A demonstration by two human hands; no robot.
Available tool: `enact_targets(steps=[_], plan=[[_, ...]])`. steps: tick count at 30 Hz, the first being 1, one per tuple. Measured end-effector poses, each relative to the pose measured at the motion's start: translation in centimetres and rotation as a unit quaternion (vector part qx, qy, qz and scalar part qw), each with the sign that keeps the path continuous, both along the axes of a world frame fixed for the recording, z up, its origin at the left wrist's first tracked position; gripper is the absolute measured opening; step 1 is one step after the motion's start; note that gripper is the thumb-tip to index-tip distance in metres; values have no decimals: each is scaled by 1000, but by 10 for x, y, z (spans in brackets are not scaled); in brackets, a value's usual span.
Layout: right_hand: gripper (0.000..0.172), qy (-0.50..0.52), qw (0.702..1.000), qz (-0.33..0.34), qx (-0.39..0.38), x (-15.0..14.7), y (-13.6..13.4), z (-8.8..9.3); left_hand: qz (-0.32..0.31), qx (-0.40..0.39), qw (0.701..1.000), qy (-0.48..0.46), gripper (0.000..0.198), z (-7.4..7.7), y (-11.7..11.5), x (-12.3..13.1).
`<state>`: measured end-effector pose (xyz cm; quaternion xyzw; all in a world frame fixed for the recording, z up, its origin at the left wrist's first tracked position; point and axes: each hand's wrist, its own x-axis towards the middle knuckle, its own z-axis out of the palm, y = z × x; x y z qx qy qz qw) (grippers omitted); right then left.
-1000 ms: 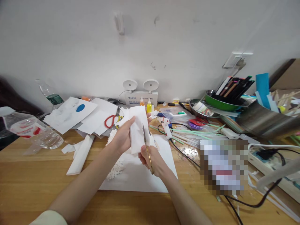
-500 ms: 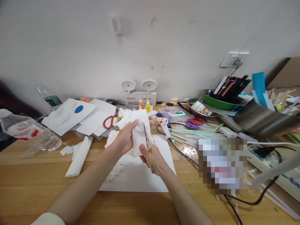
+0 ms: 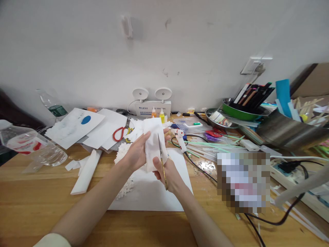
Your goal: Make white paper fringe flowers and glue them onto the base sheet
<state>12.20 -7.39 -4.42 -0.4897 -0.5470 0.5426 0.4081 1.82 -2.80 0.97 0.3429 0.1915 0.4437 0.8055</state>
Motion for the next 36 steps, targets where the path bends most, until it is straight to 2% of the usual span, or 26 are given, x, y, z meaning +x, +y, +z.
enact_targets(steps=[10,23,27,36], plan=[[59,80,993,-46,-67,-3,1,-8,-14,-19,1000,-4,41,2,-1,-1],[57,93,993,-34,-57,-2,5,-22,-6,-26,1000,7,41,5,-1,-1],[61,71,996,-26,-52,-1,6,-21,8,-25,1000,13,41,7,-2,-1],[65,19,997,-1,-72,0,6,-13,-9,-1,1000,5,43,3,1,-4]])
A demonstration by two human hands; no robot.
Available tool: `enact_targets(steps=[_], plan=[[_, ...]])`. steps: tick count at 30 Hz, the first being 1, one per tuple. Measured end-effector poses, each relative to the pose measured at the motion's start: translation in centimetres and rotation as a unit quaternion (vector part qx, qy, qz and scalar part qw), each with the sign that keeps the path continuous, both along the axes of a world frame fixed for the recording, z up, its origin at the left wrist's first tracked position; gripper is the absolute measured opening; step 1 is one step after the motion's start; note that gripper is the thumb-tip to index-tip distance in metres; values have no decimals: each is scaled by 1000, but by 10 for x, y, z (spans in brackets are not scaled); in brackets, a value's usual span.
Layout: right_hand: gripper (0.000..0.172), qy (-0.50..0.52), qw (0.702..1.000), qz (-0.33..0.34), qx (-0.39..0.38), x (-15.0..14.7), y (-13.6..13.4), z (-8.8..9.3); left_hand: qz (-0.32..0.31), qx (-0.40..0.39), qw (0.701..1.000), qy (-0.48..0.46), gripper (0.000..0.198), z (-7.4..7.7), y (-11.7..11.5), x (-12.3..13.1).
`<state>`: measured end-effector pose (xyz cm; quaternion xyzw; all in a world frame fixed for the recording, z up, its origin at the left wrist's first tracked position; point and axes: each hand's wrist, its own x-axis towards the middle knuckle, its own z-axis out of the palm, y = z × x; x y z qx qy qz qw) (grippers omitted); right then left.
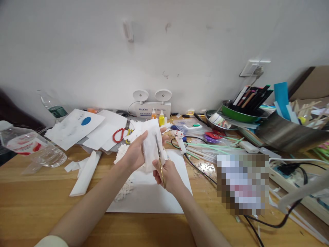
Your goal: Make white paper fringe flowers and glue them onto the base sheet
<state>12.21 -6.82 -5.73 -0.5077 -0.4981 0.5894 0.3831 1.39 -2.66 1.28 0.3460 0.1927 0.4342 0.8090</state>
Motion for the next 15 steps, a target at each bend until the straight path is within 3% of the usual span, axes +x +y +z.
enact_targets(steps=[8,15], plan=[[64,-17,996,49,77,7,-2,-2,0,17,1000,7,41,0,3,-3],[63,-37,994,51,94,10,0,4,-16,30,999,33,37,-1,3,-2]])
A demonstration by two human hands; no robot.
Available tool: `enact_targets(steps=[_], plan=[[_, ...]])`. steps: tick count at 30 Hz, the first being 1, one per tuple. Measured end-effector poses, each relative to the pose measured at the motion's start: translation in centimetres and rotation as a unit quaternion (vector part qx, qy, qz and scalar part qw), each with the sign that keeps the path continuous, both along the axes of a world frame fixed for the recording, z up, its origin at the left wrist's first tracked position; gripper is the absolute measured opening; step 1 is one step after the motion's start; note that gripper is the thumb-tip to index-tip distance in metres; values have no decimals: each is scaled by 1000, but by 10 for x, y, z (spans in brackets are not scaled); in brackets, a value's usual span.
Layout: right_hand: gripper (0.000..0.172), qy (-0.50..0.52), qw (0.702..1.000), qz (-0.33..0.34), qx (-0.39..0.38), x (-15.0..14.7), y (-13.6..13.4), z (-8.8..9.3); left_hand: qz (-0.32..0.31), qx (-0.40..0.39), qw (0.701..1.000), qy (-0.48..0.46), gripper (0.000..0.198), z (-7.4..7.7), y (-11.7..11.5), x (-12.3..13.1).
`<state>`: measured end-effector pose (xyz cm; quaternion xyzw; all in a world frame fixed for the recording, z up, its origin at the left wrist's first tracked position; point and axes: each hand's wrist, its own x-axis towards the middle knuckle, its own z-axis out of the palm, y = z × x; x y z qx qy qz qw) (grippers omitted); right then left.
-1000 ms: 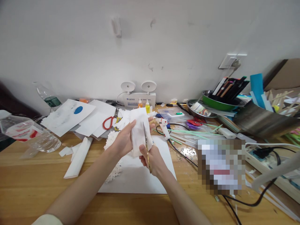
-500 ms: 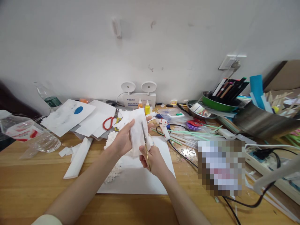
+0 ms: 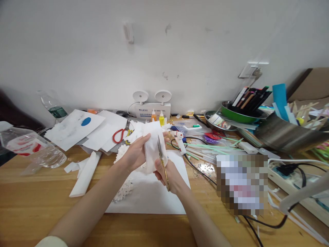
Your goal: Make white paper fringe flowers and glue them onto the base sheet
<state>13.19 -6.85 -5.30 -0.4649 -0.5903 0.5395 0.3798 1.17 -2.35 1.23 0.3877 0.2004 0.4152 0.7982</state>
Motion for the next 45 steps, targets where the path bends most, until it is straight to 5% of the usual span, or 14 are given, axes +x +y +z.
enact_targets(steps=[5,8,27,45], plan=[[66,18,1000,-8,-10,0,2,-3,138,11,986,95,35,-5,3,1],[66,23,999,-16,-16,1,3,-5,170,69,972,146,30,-10,7,0],[54,-12,999,-48,-4,3,1,4,112,187,957,189,29,-8,2,0],[49,-36,997,-74,11,1,2,-3,128,17,989,70,31,-14,-3,14]])
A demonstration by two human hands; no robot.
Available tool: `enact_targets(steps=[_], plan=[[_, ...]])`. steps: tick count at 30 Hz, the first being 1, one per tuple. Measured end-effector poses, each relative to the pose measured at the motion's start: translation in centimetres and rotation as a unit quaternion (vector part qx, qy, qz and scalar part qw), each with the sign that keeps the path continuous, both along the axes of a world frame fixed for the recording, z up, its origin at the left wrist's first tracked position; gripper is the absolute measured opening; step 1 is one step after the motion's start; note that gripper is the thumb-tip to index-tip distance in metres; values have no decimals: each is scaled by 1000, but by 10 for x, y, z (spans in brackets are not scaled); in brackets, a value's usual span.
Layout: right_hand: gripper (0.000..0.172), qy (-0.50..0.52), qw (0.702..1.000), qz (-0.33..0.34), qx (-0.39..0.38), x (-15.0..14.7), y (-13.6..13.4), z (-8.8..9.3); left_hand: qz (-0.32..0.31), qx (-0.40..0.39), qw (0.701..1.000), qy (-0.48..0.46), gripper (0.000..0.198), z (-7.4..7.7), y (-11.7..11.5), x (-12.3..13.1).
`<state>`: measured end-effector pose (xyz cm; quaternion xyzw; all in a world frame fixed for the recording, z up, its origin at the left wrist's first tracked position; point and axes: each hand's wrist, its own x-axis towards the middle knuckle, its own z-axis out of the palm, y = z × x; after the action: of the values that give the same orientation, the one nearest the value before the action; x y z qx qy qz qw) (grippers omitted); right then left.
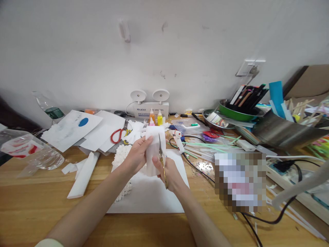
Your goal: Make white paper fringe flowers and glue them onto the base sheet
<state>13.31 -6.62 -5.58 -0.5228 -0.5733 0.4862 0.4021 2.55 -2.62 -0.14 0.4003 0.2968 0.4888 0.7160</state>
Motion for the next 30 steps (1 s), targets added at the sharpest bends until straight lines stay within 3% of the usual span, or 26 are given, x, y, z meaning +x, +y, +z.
enact_targets(steps=[14,30], plan=[[50,28,997,-46,-61,-7,-2,-6,13,-20,999,-48,26,6,3,-6],[61,47,997,-23,-64,-10,-5,2,15,-18,998,-63,24,4,1,-3]])
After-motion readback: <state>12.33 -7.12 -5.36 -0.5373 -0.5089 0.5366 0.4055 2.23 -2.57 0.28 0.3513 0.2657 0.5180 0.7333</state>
